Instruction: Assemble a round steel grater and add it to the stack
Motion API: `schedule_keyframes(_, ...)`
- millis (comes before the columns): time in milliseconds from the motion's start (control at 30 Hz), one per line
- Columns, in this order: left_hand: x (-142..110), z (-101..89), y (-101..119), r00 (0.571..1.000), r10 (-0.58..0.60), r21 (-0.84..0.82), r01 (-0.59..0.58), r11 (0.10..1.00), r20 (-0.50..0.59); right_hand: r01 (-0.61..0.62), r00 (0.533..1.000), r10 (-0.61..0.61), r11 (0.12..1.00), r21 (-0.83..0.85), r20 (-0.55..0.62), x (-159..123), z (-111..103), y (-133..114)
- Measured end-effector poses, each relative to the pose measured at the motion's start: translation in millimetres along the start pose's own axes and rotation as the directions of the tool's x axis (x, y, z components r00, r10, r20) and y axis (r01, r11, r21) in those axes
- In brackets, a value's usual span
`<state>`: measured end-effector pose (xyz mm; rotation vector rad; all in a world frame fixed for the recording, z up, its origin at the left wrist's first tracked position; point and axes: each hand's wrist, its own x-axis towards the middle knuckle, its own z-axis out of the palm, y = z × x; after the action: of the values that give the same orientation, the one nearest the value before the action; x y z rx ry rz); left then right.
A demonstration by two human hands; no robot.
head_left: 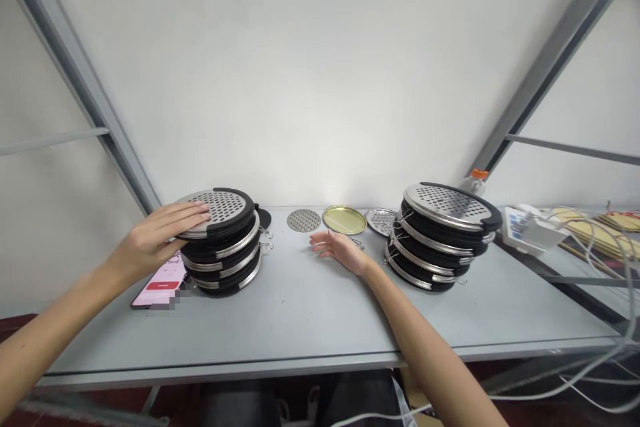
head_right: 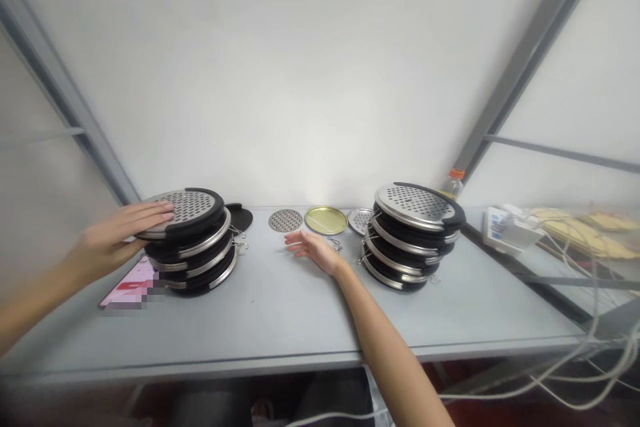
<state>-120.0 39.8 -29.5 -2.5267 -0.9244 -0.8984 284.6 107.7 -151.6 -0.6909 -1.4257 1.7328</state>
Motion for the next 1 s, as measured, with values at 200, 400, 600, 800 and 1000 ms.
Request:
schedule_keyframes(200,6.5,-6.2,6.4,0.991,-0.057,-0.087,0.067,0.994,0.118,-0.004,1.000,0.004,1.000,0.008,-0.006,0.8,-0.2,0.8)
schedule_keyframes(400,5.5,-12.5,14.1,0.967,-0.115,-0.101,0.141,0.985,0.228,-0.021,0.999,0.021,1.000,0.001,-0.032,0.8,3.6,-1.8)
schedule_keyframes(600,7.7,-6.6,18.5,0.957,-0.156,-0.023,0.166,0.986,0.245,-0.027,0.999,0.027,1.000,-0.007,-0.047,1.5,3.0,-0.4)
schedule_keyframes(800,8.6,1.4,12.7,0.960,-0.139,-0.063,0.159,0.985,0.244,-0.035,0.997,0.032,0.999,-0.037,-0.067,1.5,3.7,0.0)
schedule_keyframes(1000,12.3,0.9,9.9,0.965,-0.113,-0.088,0.137,0.987,0.235,-0.040,0.996,0.034,0.996,-0.074,-0.080,0.8,5.0,-0.6)
